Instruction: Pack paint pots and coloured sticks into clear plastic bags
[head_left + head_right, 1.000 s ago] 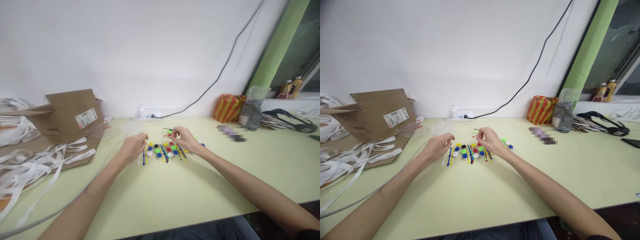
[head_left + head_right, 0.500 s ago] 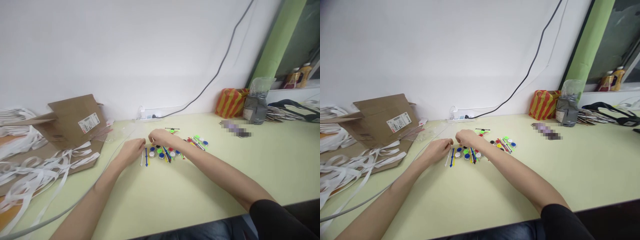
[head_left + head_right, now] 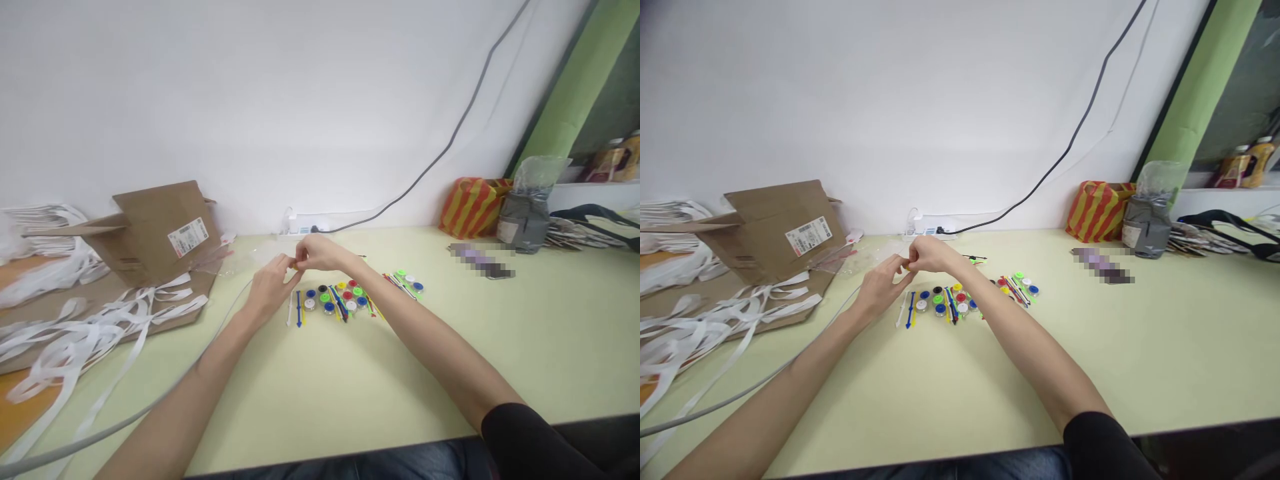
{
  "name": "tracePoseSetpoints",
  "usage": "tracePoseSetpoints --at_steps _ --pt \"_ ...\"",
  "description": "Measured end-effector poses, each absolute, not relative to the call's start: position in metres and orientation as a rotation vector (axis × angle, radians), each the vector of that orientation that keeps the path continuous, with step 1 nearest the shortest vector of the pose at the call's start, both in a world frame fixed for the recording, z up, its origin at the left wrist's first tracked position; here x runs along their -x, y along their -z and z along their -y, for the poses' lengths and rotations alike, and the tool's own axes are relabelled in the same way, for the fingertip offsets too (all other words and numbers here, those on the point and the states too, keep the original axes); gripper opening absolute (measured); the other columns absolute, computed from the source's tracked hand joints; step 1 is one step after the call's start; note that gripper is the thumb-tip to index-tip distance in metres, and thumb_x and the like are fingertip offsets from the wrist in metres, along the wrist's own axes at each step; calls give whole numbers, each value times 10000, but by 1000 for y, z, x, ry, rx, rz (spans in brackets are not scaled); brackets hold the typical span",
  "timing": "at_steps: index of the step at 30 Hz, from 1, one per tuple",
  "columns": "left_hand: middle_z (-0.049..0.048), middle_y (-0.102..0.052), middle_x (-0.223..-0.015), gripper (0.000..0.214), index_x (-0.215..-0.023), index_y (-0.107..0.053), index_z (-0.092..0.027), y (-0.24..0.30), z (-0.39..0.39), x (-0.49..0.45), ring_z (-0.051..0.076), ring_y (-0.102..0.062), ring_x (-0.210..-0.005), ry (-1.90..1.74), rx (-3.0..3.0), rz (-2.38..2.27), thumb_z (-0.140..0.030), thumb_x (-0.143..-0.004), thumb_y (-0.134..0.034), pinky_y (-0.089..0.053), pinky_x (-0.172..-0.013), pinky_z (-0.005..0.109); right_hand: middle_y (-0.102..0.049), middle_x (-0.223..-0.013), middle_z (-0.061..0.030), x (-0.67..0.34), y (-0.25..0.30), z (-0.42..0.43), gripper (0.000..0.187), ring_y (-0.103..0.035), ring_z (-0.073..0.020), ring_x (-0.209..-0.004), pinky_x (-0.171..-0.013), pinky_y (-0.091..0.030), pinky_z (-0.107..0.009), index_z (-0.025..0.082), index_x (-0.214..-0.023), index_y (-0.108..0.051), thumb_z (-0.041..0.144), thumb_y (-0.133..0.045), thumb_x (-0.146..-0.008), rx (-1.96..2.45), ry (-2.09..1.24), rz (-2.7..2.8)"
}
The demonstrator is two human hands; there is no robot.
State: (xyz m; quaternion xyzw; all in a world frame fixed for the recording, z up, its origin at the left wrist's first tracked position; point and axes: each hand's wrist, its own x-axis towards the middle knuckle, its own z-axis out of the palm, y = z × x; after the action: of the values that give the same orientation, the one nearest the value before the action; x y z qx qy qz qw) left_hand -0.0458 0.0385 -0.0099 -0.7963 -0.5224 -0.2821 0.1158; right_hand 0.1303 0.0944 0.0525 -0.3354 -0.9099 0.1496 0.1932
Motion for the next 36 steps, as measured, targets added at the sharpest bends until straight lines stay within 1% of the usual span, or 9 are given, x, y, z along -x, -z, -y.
tracePoseSetpoints --at_steps 3,5,8,11,15,19,24,30,36 --pt "28 -652 -959 127 -975 -596 -215 12 -41 48 189 -627 -847 848 2295 1548 -319 -963 -524 -411 -677 301 -714 -775 -42 -131 -50 -97 139 -576 -103 -681 -599 -382 -193 95 -859 -745 168 -637 -813 873 -485 2538" --pt "37 -653 -969 123 -954 -584 -215 13 -43 49 202 -623 -854 799 2275 1577 -330 -949 -541 -401 -663 309 -726 -798 -53 -131 -46 -99 147 -585 -104 -688 -608 -391 -192 93 -870 -753 174 -637 -832 934 -484 2570" --pt "60 -652 -991 88 -939 -565 -215 15 -46 51 232 -619 -873 643 2242 1642 -301 -921 -551 -385 -657 323 -737 -801 -54 -128 -40 -97 124 -602 -118 -688 -608 -401 -198 109 -857 -770 164 -676 -798 1065 -443 2731" --pt "70 -656 -963 59 -933 -548 -216 16 -48 54 251 -613 -834 515 2201 1733 -251 -887 -558 -363 -645 332 -734 -778 -38 -119 -36 -86 120 -604 -124 -649 -559 -391 -205 125 -848 -777 163 -702 -762 1025 -459 2926" --pt "82 -661 -969 111 -958 -549 -222 14 -48 55 269 -611 -867 499 2214 1770 -221 -852 -581 -371 -665 337 -747 -842 -51 -107 -34 -69 144 -634 -149 -681 -533 -390 -221 130 -868 -772 196 -731 -746 981 -398 3075" --pt "93 -665 -1004 176 -964 -575 -220 11 -46 54 279 -605 -962 506 2249 1753 -134 -811 -568 -393 -710 343 -751 -965 -105 -96 -31 -56 215 -690 -212 -817 -565 -417 -238 130 -943 -755 128 -703 -734 1092 -197 3117" --pt "95 -666 -1028 190 -948 -623 -224 9 -44 53 278 -599 -998 484 2310 1754 -116 -809 -549 -413 -733 352 -746 -929 -153 -89 -33 -43 319 -718 -260 -863 -624 -466 -264 103 -1058 -716 27 -591 -775 1130 -18 3105" --pt "87 -682 -1035 251 -964 -654 -233 13 -48 55 278 -597 -1034 499 2326 1747 -92 -781 -557 -428 -762 350 -750 -942 -149 -91 -39 -42 280 -725 -263 -897 -687 -513 -271 119 -1037 -715 52 -645 -774 1128 -11 3115" --pt "79 -672 -982 131 -872 -603 -224 12 -45 52 268 -605 -973 437 2322 1767 -130 -790 -562 -391 -707 333 -750 -955 -155 -92 -32 -41 304 -726 -257 -909 -718 -522 -279 120 -1049 -705 14 -573 -796 1114 -56 3075"
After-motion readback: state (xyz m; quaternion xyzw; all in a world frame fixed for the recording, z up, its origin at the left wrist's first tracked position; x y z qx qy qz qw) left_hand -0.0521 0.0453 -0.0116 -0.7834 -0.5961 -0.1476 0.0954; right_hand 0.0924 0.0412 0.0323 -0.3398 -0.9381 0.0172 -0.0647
